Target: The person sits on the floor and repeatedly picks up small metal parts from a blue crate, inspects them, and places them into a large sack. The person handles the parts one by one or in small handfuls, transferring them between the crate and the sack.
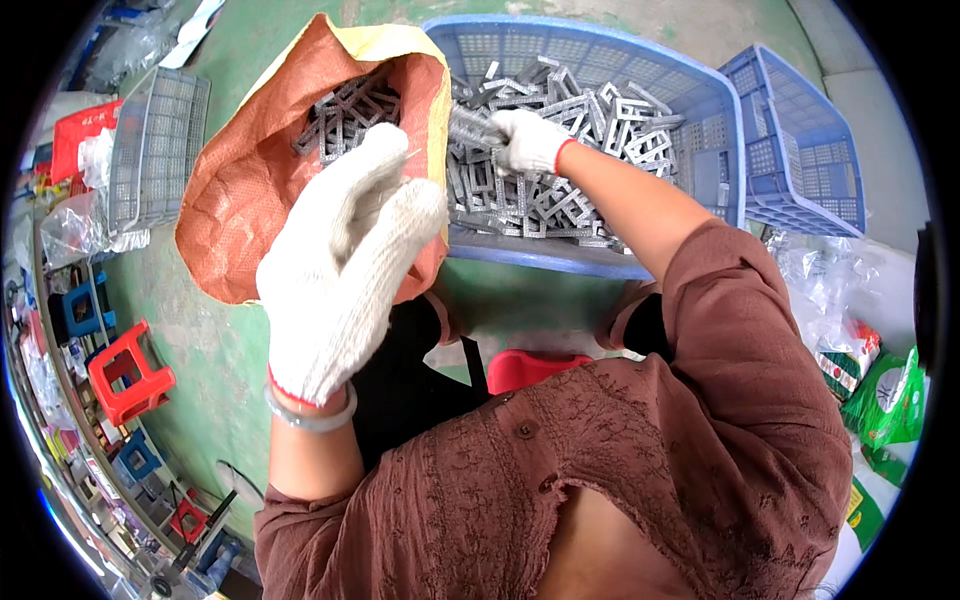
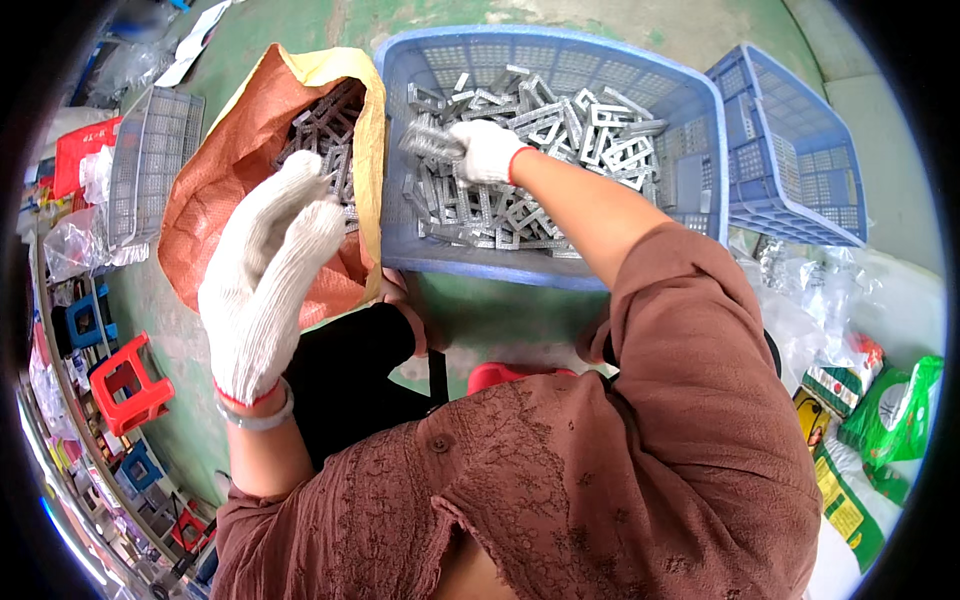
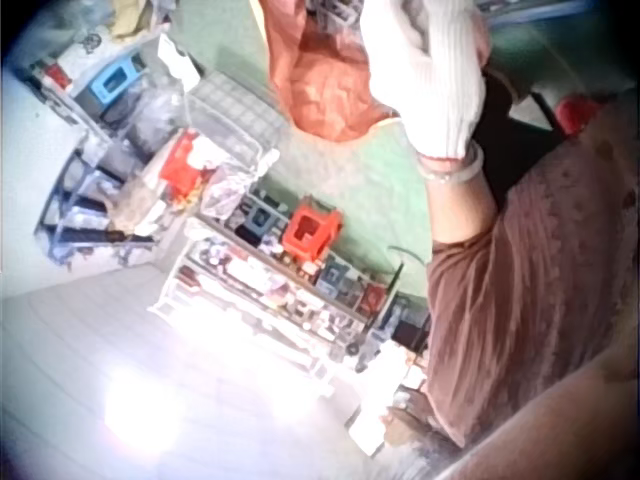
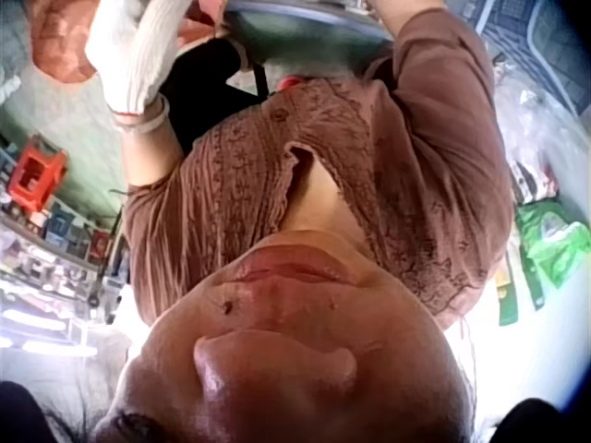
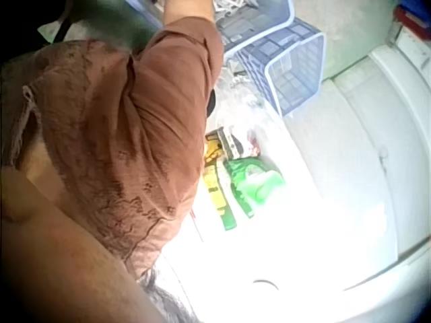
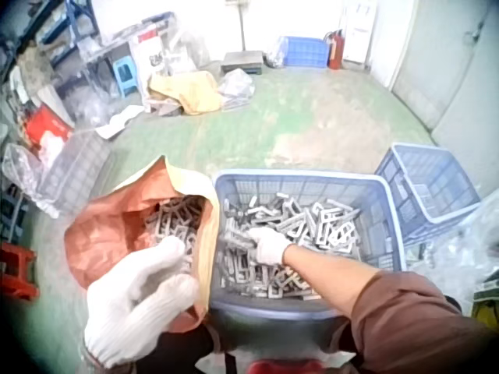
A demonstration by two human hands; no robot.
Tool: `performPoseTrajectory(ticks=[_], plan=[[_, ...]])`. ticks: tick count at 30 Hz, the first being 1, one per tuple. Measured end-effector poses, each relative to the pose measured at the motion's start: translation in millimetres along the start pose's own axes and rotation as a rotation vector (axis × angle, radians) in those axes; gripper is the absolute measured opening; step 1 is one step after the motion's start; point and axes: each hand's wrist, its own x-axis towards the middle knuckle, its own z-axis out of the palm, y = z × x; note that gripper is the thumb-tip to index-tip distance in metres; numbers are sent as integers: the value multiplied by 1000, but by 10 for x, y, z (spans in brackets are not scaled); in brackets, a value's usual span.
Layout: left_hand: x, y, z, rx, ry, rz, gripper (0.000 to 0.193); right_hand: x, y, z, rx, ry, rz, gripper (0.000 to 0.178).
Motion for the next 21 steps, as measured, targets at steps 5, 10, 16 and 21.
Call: performPoseTrajectory(ticks=[5, 10, 16, 21], plan=[[26, -52, 16, -22, -33, -19, 45, -652, 157, -290, 1047, 140, -182, 16], [66, -177, 93, 88, -146, 111, 46, -1334, -25, -600, 1490, 174, -234, 6], [-182, 75, 559, -100, -437, -63, 45, -2241, -349, -734, 1568, 380, -353, 16], [-484, 128, 886, -308, -514, -103, 45, -2625, -393, -581, 1554, 451, -585, 25]])
